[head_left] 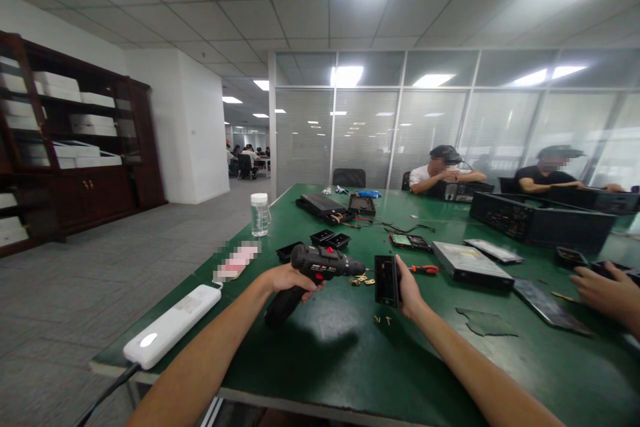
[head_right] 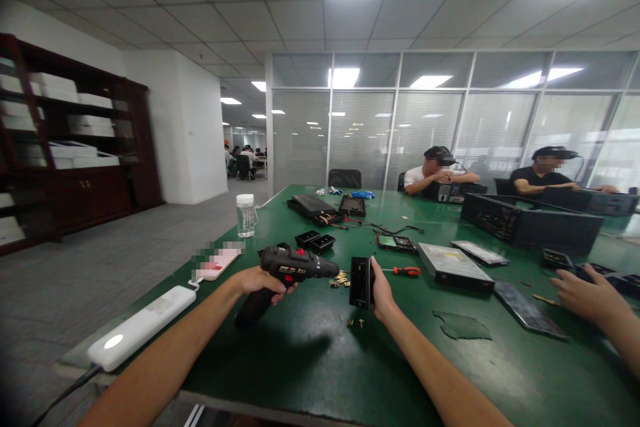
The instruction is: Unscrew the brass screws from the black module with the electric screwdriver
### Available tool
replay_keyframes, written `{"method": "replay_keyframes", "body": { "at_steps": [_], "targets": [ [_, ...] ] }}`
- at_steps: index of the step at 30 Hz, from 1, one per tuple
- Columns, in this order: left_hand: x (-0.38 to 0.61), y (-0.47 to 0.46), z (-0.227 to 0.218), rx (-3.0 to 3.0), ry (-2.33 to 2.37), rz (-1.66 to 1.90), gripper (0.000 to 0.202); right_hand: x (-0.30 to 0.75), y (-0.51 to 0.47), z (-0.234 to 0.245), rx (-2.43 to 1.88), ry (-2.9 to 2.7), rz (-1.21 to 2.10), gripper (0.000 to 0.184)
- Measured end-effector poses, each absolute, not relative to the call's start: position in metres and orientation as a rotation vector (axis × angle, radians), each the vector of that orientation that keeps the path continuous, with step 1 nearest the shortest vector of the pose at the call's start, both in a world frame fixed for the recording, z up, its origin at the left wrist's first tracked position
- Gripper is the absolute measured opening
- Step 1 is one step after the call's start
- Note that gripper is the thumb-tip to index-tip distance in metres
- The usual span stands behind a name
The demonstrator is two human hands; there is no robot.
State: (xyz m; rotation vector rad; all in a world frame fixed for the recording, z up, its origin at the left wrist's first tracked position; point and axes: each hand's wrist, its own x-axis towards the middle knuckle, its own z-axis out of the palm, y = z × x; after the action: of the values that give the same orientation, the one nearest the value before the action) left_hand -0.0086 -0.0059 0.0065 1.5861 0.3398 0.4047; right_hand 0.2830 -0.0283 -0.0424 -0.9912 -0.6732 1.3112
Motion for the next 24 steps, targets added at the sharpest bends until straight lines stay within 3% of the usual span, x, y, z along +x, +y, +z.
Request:
{"method": "replay_keyframes", "body": {
  "at_steps": [24],
  "targets": [
    [-0.0075,-0.0083,0.0091,1.605,0.382,0.399,0.033,0.2797,-0.0326,-0.0376,-0.981,-0.655,1.319,0.038]
  ]
}}
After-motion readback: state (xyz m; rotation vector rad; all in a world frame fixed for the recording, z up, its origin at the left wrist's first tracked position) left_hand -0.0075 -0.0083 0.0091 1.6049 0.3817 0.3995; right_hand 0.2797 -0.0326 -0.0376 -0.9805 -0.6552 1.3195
